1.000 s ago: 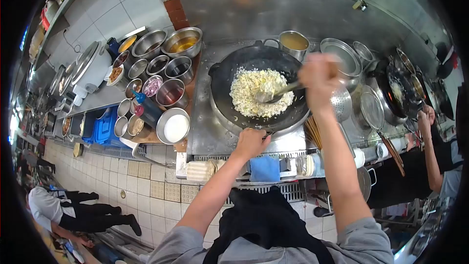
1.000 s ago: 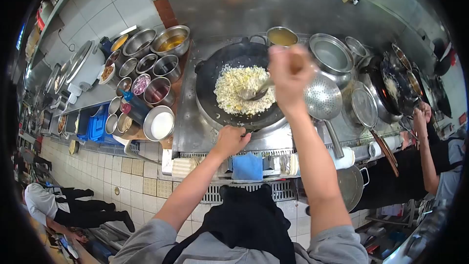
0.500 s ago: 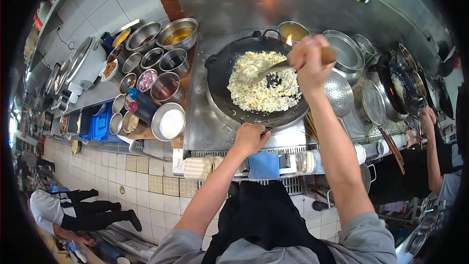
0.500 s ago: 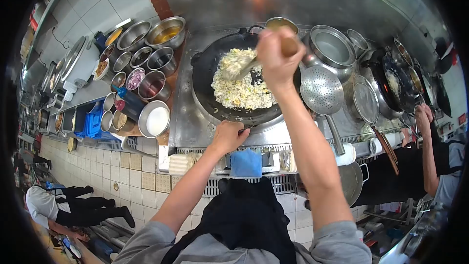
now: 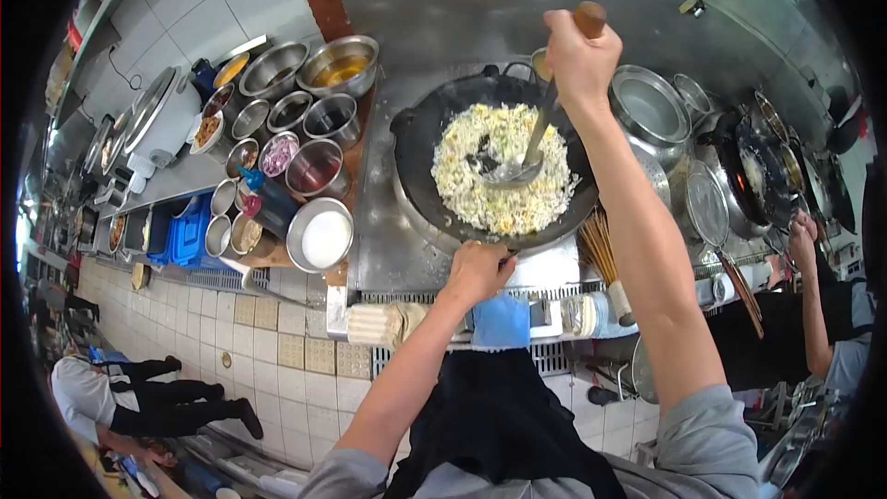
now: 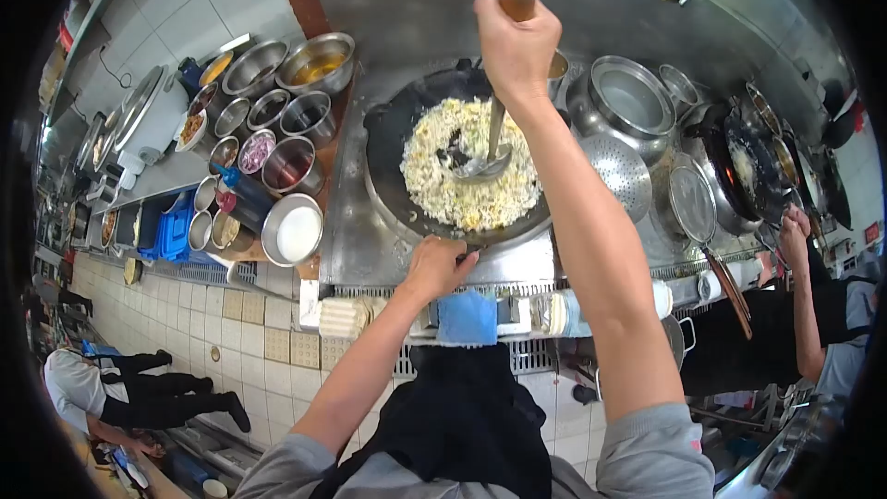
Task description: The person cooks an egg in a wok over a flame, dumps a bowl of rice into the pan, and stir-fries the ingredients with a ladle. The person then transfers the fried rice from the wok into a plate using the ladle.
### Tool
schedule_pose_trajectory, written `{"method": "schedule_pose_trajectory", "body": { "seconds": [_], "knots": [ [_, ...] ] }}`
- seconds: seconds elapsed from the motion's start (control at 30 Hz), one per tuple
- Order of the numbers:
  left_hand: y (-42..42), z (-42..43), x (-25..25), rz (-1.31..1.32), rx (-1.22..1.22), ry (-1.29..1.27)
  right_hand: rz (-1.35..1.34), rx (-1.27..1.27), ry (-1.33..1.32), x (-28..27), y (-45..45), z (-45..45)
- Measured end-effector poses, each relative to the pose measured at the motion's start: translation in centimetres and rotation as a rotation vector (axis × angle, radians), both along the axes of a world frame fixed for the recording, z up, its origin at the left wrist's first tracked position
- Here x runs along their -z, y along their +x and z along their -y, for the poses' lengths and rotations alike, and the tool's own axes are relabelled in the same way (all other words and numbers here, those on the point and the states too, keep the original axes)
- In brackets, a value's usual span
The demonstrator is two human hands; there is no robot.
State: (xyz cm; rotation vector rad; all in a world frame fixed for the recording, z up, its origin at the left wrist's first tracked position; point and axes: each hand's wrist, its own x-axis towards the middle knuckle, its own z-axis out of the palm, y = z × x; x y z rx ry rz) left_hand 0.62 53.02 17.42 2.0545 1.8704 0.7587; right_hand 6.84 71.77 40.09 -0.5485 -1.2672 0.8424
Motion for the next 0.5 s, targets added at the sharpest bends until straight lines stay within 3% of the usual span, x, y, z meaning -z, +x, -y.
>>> {"method": "schedule_pose_trajectory", "body": {
  "seconds": [0.1, 0.17, 0.23, 0.27, 0.33, 0.43, 0.5],
  "knots": [
    [0.0, -0.4, 0.0, 0.027, -0.002, -0.003, -0.208, 0.057, 0.145, 0.9, 1.0, 0.3],
    [0.1, -0.2, 0.3, 0.074, -0.022, 0.138, -0.362, -0.143, 0.122, 5.2, 0.3, 0.9],
    [0.0, -0.3, 0.3, 0.069, -0.018, 0.133, -0.019, -0.12, 0.188, 5.5, 1.5, 1.2],
    [0.1, -0.2, 0.4, 0.066, -0.03, 0.125, 0.031, -0.11, 0.11, 5.2, 2.2, 1.0],
    [0.2, 0.1, 0.6, 0.071, -0.02, 0.117, 0.161, -0.033, -0.035, -0.4, 4.2, 4.4],
    [-0.3, -0.2, 0.9, 0.074, -0.006, 0.137, -0.06, -0.194, -0.037, -2.8, 8.8, 7.4],
    [-0.3, -0.2, 1.0, 0.141, 0.014, 0.166, -0.13, 0.049, -0.004, 0.5, 6.6, 7.3]
  ]
}}
